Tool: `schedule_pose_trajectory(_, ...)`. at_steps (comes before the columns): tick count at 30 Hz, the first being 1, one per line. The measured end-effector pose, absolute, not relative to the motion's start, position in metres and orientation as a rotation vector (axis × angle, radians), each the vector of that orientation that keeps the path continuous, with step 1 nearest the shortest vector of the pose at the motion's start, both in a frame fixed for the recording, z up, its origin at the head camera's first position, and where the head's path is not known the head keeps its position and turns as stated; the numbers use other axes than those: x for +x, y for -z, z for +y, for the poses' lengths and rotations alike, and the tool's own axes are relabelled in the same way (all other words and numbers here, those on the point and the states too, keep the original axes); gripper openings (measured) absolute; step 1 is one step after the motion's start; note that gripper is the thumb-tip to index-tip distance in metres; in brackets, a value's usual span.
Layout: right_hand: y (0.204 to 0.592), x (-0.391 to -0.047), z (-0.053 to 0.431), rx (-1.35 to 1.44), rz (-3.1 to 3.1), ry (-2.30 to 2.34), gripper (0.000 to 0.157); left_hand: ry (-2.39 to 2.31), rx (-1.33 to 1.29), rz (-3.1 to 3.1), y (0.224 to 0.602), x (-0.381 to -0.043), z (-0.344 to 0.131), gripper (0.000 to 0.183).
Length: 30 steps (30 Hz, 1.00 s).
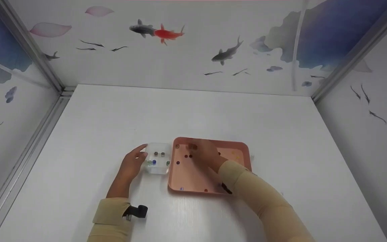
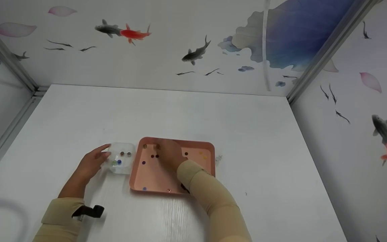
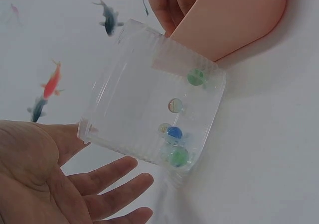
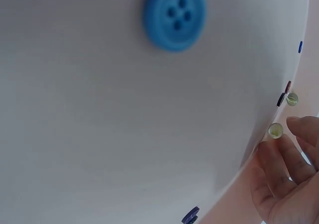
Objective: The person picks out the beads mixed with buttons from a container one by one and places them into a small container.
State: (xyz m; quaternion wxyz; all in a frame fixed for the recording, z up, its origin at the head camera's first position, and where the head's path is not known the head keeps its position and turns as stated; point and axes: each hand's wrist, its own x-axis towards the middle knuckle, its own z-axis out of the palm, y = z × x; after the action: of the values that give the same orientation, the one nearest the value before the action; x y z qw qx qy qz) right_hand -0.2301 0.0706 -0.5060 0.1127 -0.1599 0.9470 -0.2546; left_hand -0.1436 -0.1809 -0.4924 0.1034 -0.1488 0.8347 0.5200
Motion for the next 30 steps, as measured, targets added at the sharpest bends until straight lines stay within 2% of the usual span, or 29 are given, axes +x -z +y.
schedule_pose_trajectory(13,0.5122,-0.2282,0.0695,-0.503,2.829,0.742,0.033,-1.517,-0.433,2.472,0.4923,-0.1428,-0.1800,0.046)
schedule_pose_trajectory(30,0.5158,-0.2277,0.0672,-0.444,2.852,0.763,0.031,-1.513,-0.441,2.476,0.4922,-0.1430,-0.1796,0.045)
